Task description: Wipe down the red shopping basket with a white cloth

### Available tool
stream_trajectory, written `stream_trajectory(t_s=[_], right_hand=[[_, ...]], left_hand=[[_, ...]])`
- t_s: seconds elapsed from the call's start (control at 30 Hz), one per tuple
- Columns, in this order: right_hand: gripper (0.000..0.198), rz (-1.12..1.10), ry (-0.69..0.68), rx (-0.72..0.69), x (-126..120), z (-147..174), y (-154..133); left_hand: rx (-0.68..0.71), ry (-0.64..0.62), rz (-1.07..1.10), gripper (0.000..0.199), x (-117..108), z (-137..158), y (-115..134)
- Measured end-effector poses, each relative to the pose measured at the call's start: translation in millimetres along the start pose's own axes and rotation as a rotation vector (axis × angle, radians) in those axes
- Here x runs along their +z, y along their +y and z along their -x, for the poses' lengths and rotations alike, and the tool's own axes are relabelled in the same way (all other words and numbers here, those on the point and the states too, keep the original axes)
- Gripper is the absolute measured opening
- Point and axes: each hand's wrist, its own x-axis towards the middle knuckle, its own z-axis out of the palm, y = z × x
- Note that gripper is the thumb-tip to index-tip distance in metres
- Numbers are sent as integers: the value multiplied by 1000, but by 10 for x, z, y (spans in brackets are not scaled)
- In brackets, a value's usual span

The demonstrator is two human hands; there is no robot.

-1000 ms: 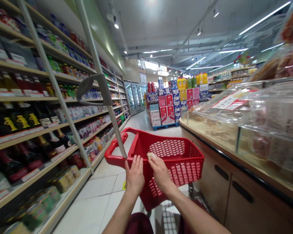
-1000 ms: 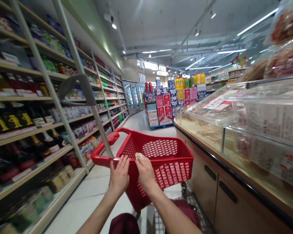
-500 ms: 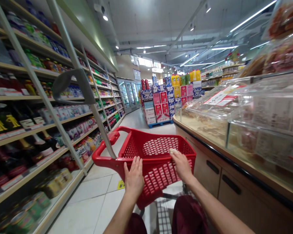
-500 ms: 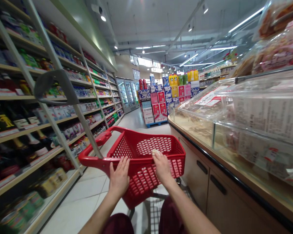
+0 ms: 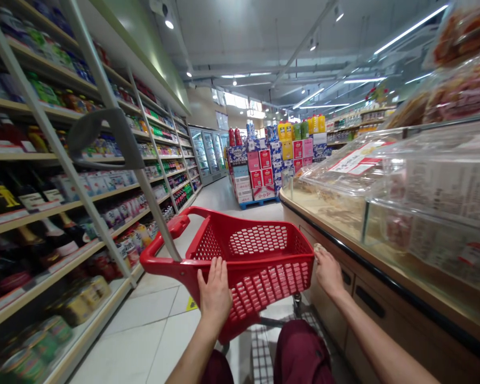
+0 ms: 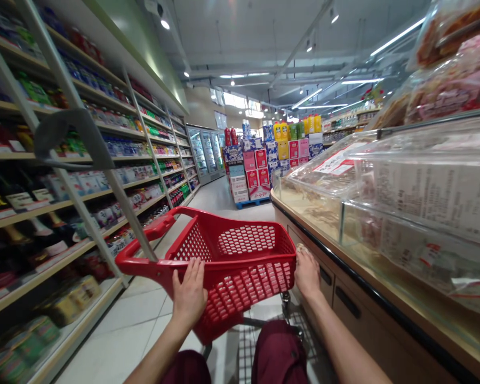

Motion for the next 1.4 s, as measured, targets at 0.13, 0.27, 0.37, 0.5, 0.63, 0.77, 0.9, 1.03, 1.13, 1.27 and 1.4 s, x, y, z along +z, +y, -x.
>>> stream_trajectory(t_s=[0.13,0.27,0.37,0.5,0.63,0.77,0.9,1.03,1.13,1.27,1.4], right_hand=[[48,-127,-20,-274,89,67,-239],[50,-151,5,-254,93,5,-240],[48,-85,45,-61,61,-41,-202],[53,-195,-12,-362,102,71,-616],[53,-236,-42,-463,112,81,-798],[52,-173,29,-206,120,33,-764],[56,-321,-7,-488,191,202,-1220],[56,-348,-17,-575,184,201,-1284],[52,-219,6,-362,142,94,-1033],[52,-240,-5,-434,169,165,-1244],[59,-320,-38,-620,201,276,-1569]], left_hand=[[-22,-9,-8,62,10,-4,25],[11,-30,-4,65,19,12,-3],[8,-21,-10,65,51,29,0],[-9,-15,-15,64,49,37,6],[14,-76,22,65,-16,50,-34],[11,-81,39,66,-16,78,-21],[12,-53,41,66,7,101,-17],[59,-52,59,66,-36,119,-120],[3,-3,55,66,-68,126,-182],[-32,4,49,62,-80,112,-194],[9,-4,60,61,-100,104,-228]])
